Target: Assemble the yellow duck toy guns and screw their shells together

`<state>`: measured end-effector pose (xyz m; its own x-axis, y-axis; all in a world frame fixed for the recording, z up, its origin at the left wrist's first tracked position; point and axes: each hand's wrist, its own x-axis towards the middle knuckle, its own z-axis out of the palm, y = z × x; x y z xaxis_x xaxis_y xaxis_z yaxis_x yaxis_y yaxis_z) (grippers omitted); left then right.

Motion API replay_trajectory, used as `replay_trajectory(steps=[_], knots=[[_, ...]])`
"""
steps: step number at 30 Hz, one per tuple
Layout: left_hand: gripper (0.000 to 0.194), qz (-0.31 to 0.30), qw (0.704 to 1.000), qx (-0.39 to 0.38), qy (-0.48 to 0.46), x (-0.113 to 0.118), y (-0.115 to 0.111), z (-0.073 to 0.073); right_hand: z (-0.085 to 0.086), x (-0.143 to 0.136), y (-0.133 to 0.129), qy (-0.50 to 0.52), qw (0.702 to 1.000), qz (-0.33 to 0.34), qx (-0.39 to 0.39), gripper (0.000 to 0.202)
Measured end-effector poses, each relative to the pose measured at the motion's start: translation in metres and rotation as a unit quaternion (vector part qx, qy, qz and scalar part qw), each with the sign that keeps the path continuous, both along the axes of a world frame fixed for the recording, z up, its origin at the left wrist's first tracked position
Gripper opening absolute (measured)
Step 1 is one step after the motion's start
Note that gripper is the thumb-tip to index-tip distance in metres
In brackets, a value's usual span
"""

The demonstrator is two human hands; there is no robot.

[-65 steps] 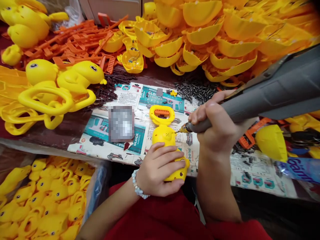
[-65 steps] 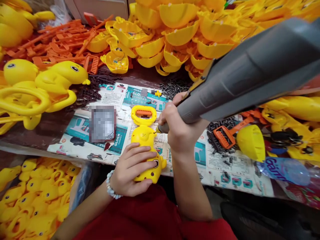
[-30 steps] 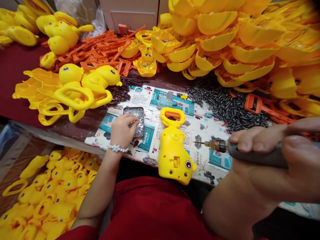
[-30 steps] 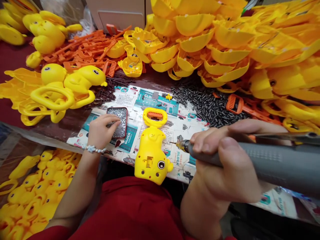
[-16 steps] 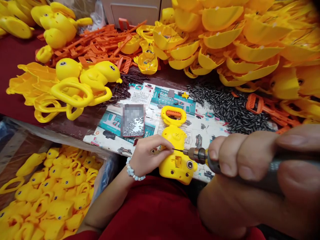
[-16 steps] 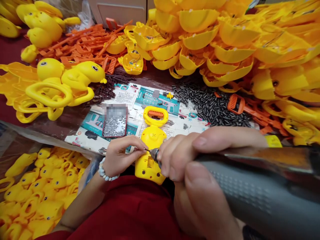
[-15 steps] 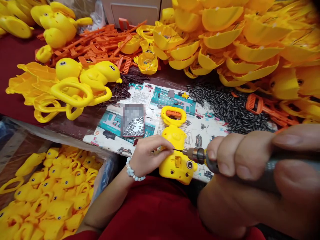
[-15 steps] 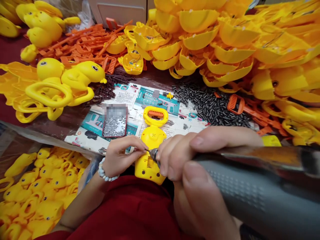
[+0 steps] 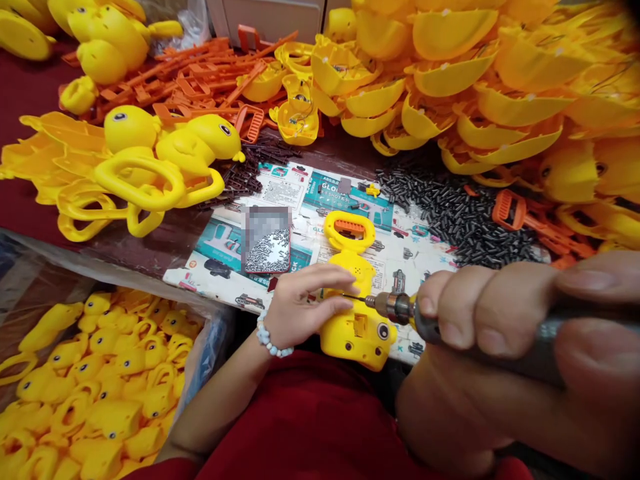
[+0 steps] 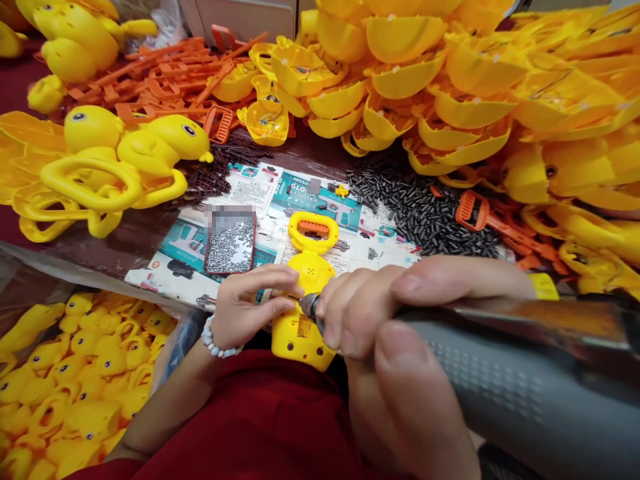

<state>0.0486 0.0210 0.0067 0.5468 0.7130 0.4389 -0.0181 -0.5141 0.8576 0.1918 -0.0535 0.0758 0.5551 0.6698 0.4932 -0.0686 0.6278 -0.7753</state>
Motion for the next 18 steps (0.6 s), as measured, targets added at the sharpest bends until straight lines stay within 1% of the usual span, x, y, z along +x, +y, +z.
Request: replay_trajectory(steps=[2, 3, 5, 7, 8, 10, 13, 16, 18], knots=[[0.015, 0.019, 0.994, 0.107, -0.003, -0.003, -0.003, 0.002, 0.001, -0.005, 0.013, 0.025, 0.999, -0.026, -0.005, 0.017], [0.015, 0.015, 0.986, 0.168, -0.001, -0.005, -0.006, 0.003, 0.001, -0.009, 0.022, 0.039, 0.998, -0.042, -0.009, 0.017], [0.016, -0.026, 0.963, 0.269, 0.015, -0.006, -0.012, 0.002, 0.002, -0.015, 0.041, 0.043, 0.996, -0.076, -0.02, 0.017], [0.023, -0.083, 0.939, 0.331, 0.043, -0.003, -0.017, -0.003, 0.003, -0.02, 0.057, 0.022, 0.995, -0.093, -0.017, 0.018], [0.027, -0.102, 0.93, 0.349, 0.053, 0.0, -0.02, -0.006, 0.003, -0.021, 0.062, 0.009, 0.996, -0.087, -0.015, 0.021], [0.031, -0.112, 0.921, 0.37, 0.054, 0.008, -0.023, -0.014, 0.003, -0.022, 0.068, 0.0, 0.997, -0.075, 0.002, 0.026], [0.024, -0.079, 0.929, 0.36, 0.031, 0.019, -0.027, -0.022, -0.001, -0.021, 0.069, -0.003, 0.997, -0.065, -0.036, 0.021], [0.021, -0.039, 0.942, 0.334, 0.001, 0.026, -0.03, -0.024, -0.008, -0.019, 0.068, -0.029, 0.996, -0.015, -0.078, 0.013], [0.024, -0.031, 0.942, 0.335, -0.006, 0.029, -0.031, -0.023, -0.011, -0.017, 0.068, -0.034, 0.996, 0.011, -0.079, 0.013]])
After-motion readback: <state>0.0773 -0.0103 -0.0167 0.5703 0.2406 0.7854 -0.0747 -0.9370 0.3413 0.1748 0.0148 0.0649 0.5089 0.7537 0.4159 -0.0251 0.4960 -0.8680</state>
